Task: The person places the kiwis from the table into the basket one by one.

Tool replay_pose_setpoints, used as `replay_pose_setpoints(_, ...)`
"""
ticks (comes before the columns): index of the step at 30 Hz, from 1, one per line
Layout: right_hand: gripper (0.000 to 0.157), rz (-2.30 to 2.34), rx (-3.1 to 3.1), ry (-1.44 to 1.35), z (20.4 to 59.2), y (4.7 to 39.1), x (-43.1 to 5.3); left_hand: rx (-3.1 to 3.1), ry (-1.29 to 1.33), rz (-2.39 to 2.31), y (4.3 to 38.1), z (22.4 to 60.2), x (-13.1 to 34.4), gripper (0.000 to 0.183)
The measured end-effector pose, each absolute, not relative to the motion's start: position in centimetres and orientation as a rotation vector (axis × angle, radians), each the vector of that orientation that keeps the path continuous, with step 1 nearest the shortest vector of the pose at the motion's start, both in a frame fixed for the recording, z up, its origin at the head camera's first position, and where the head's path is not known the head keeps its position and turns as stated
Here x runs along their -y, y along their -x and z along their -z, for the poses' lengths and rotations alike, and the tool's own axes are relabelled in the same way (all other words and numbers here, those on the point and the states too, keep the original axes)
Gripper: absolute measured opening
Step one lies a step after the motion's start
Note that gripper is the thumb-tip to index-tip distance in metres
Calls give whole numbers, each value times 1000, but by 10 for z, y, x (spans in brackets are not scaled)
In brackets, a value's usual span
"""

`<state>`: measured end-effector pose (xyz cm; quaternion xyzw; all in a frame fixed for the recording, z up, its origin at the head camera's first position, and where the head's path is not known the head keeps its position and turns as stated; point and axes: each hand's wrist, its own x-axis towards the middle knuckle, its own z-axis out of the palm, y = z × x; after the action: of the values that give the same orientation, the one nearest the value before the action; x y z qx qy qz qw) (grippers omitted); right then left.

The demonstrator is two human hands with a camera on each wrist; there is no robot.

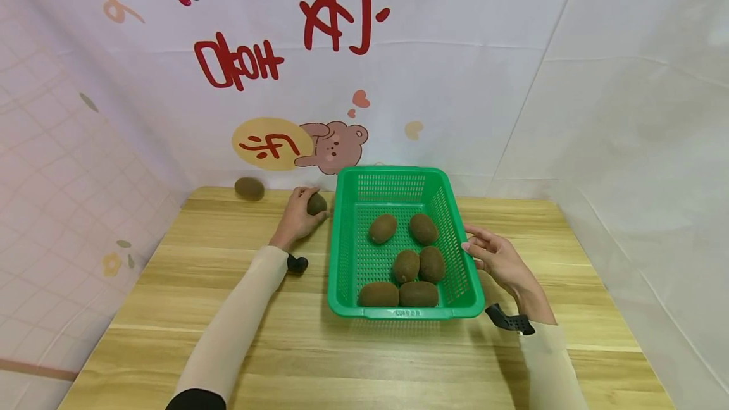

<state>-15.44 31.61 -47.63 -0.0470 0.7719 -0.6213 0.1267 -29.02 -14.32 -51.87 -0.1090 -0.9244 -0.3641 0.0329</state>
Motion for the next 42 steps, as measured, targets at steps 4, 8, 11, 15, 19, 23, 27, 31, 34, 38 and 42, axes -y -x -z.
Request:
replay_pose_setpoints(4, 66, 1810, -2248, 142, 477, 154, -316, 2832, 322, 1142, 290, 519, 144, 70)
replay_pose_setpoints(8, 66, 1808, -2249, 142, 477, 154, -317, 2819, 305, 1156, 288, 520, 146, 69)
replay_pose_setpoints(11, 67, 1808, -2248, 138, 477, 153, -316, 2804, 295, 1172, 285, 519, 147, 69)
replay_pose_setpoints(15, 68, 1797, -2256, 135, 477, 152, -316, 2788, 281, 1204, 281, 518, 148, 69)
replay_pose_setpoints(19, 67, 1796, -2257, 140, 477, 152, -316, 2775, 265, 1234, 276, 517, 148, 68)
replay_pose_setpoints(23, 67, 1813, -2242, 145, 477, 153, -315, 2752, 261, 1253, 273, 516, 148, 68)
replay_pose_setpoints(27, 67, 1814, -2237, 145, 477, 153, -315, 2728, 266, 1269, 271, 514, 148, 68)
replay_pose_setpoints(31, 67, 1814, -2234, 149, 476, 153, -316, 2706, 271, 1286, 268, 511, 147, 66)
replay_pose_setpoints(34, 67, 1818, -2229, 147, 476, 154, -316, 2682, 278, 1290, 266, 509, 145, 66)
replay_pose_setpoints(38, 67, 1822, -2224, 139, 475, 155, -316, 2642, 295, 1304, 262, 505, 143, 66)
replay_pose_setpoints(42, 67, 1825, -2222, 136, 475, 155, -316, 2605, 302, 1348, 259, 501, 142, 65)
